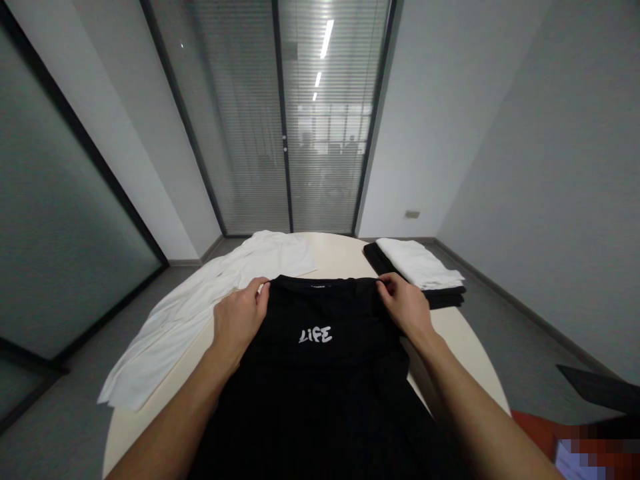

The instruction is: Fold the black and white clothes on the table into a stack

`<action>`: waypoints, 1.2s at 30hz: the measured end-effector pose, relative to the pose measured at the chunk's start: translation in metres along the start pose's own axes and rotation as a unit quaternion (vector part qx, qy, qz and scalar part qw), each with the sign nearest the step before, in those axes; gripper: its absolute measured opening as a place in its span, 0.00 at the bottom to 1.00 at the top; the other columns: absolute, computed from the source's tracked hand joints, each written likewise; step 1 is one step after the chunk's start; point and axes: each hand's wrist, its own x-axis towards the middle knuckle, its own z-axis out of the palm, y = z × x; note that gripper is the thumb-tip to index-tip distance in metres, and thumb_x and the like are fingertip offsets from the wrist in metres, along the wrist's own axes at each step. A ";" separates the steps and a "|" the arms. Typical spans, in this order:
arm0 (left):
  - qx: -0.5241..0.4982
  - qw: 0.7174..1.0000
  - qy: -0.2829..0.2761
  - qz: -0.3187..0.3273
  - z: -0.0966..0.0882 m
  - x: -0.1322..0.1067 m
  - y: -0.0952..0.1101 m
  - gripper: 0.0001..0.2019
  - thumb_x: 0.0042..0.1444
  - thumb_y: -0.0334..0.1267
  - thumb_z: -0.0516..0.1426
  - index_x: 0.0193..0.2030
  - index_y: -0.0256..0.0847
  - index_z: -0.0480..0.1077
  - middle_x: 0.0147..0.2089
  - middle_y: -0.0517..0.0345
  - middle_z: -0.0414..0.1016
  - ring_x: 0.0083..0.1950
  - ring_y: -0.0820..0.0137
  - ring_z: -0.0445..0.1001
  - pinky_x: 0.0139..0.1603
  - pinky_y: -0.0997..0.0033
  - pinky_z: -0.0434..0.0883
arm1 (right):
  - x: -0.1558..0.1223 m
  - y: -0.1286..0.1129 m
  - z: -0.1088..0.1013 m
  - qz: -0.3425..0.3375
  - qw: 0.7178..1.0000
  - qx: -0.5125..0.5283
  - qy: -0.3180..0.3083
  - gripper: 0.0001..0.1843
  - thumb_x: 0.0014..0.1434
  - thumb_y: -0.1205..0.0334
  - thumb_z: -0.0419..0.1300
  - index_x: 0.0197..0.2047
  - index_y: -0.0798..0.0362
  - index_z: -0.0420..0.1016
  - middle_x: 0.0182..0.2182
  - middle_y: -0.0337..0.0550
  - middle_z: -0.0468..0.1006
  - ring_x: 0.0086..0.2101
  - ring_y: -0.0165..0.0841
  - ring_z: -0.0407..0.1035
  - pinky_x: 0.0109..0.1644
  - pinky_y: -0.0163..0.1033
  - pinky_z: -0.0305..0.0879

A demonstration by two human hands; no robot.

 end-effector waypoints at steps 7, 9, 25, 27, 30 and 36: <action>-0.356 0.917 -0.126 -0.127 0.020 0.005 -0.001 0.14 0.68 0.48 0.47 0.53 0.44 0.61 0.30 0.59 0.82 0.17 0.70 0.71 0.20 0.74 0.63 | 0.001 0.005 0.012 -0.019 0.993 0.117 0.018 0.14 0.68 0.56 0.50 0.51 0.50 0.69 0.34 0.48 0.82 0.34 0.43 0.77 0.38 0.41 0.65; -0.444 0.863 -0.166 -0.174 0.025 0.007 -0.001 0.14 0.68 0.50 0.47 0.51 0.43 0.58 0.30 0.57 0.82 0.16 0.71 0.72 0.17 0.77 0.60 | 0.001 0.004 0.013 -0.024 0.993 0.111 0.029 0.14 0.68 0.55 0.49 0.50 0.51 0.69 0.37 0.50 0.82 0.36 0.44 0.77 0.39 0.42 0.65; -0.249 0.967 -0.021 0.039 0.044 0.003 -0.013 0.22 0.64 0.43 0.54 0.62 0.39 0.64 0.57 0.44 0.72 0.60 0.54 0.72 0.60 0.50 0.72 | 0.003 0.007 0.006 0.013 0.991 0.133 -0.010 0.09 0.63 0.54 0.57 0.41 0.47 0.75 0.29 0.39 0.82 0.28 0.36 0.75 0.32 0.37 0.63; -0.158 0.980 -0.017 0.123 0.045 0.000 -0.015 0.29 0.63 0.40 0.55 0.70 0.39 0.56 0.59 0.43 0.69 0.64 0.51 0.67 0.65 0.46 0.67 | 0.005 0.009 0.009 0.026 0.981 0.191 -0.015 0.11 0.65 0.54 0.54 0.43 0.49 0.73 0.30 0.41 0.82 0.26 0.35 0.75 0.34 0.39 0.67; -0.052 0.983 -0.007 0.174 0.046 0.000 -0.019 0.36 0.62 0.36 0.54 0.75 0.40 0.45 0.60 0.42 0.68 0.68 0.46 0.61 0.67 0.42 0.62 | 0.007 0.014 0.016 0.015 0.970 0.241 0.013 0.13 0.66 0.53 0.52 0.47 0.51 0.70 0.35 0.47 0.83 0.32 0.39 0.78 0.38 0.42 0.71; 0.042 0.985 0.035 0.163 0.042 0.009 -0.026 0.36 0.65 0.34 0.50 0.77 0.35 0.39 0.65 0.37 0.64 0.73 0.40 0.51 0.69 0.40 0.57 | 0.011 0.013 0.024 -0.078 0.960 0.268 0.018 0.21 0.67 0.53 0.51 0.59 0.54 0.61 0.53 0.59 0.77 0.53 0.44 0.73 0.53 0.49 0.70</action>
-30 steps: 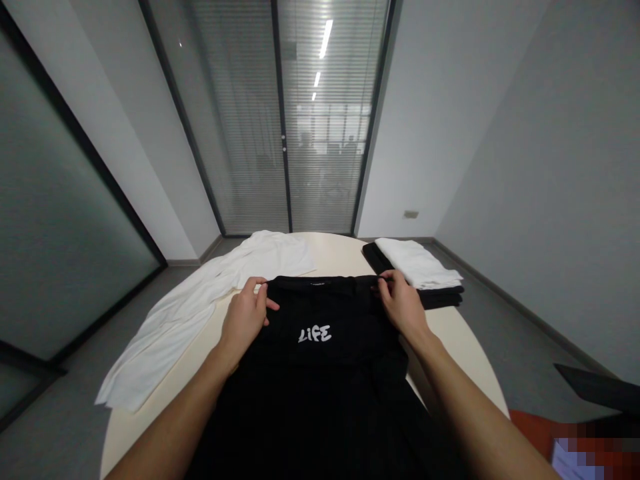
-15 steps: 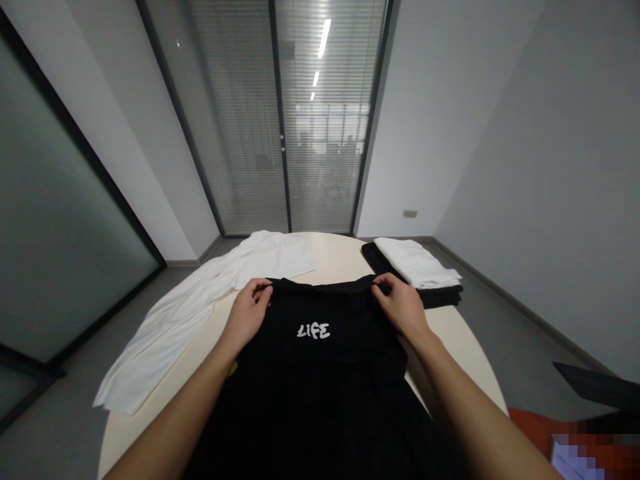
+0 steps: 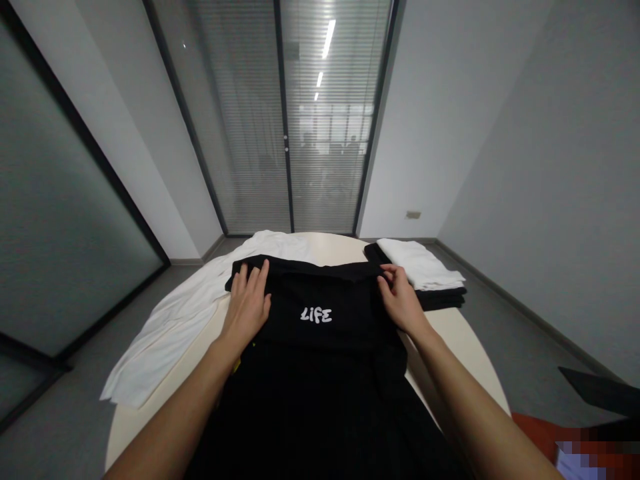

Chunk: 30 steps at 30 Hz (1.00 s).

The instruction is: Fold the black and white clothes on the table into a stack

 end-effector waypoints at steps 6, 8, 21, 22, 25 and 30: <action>0.029 0.999 -0.006 -0.037 0.007 0.016 0.001 0.36 0.64 0.35 0.50 0.76 0.29 0.41 0.68 0.33 0.62 0.74 0.39 0.48 0.70 0.39 0.54 | 0.014 -0.006 0.012 -0.028 0.996 -0.059 -0.067 0.37 0.63 0.57 0.56 0.69 0.55 0.44 0.67 0.64 0.59 0.65 0.47 0.60 0.63 0.52 0.64; 0.033 0.998 -0.010 -0.043 0.009 0.022 0.003 0.37 0.63 0.35 0.50 0.76 0.29 0.41 0.69 0.33 0.61 0.75 0.40 0.47 0.71 0.40 0.53 | 0.024 -0.007 0.016 -0.033 0.993 -0.089 -0.067 0.40 0.61 0.57 0.58 0.70 0.57 0.43 0.67 0.65 0.58 0.64 0.48 0.60 0.64 0.53 0.63; 0.049 0.996 -0.049 -0.056 0.036 0.063 -0.009 0.42 0.56 0.32 0.55 0.76 0.31 0.43 0.76 0.36 0.50 0.77 0.42 0.41 0.73 0.41 0.49 | 0.074 -0.001 0.051 -0.067 0.969 -0.233 -0.053 0.48 0.57 0.60 0.60 0.73 0.65 0.40 0.69 0.66 0.52 0.70 0.55 0.44 0.70 0.60 0.51; 0.048 0.995 -0.063 -0.060 0.041 0.060 -0.011 0.43 0.56 0.32 0.55 0.76 0.32 0.43 0.76 0.37 0.48 0.77 0.42 0.41 0.72 0.40 0.49 | 0.073 0.002 0.055 -0.063 0.966 -0.244 -0.064 0.48 0.57 0.61 0.60 0.73 0.64 0.39 0.70 0.65 0.51 0.70 0.56 0.42 0.70 0.61 0.51; 0.044 0.991 -0.102 -0.074 0.054 0.050 -0.016 0.43 0.56 0.33 0.56 0.77 0.32 0.42 0.77 0.37 0.46 0.76 0.39 0.43 0.70 0.38 0.53 | 0.069 0.008 0.065 -0.042 0.953 -0.284 -0.091 0.47 0.58 0.63 0.60 0.73 0.62 0.40 0.71 0.62 0.51 0.70 0.56 0.41 0.69 0.60 0.52; 0.048 0.986 -0.115 -0.112 0.059 0.038 -0.019 0.39 0.59 0.36 0.54 0.75 0.33 0.46 0.76 0.34 0.47 0.72 0.40 0.55 0.65 0.43 0.62 | 0.060 0.003 0.068 -0.010 0.923 -0.368 -0.108 0.36 0.59 0.65 0.61 0.68 0.59 0.56 0.63 0.63 0.66 0.62 0.52 0.60 0.62 0.55 0.59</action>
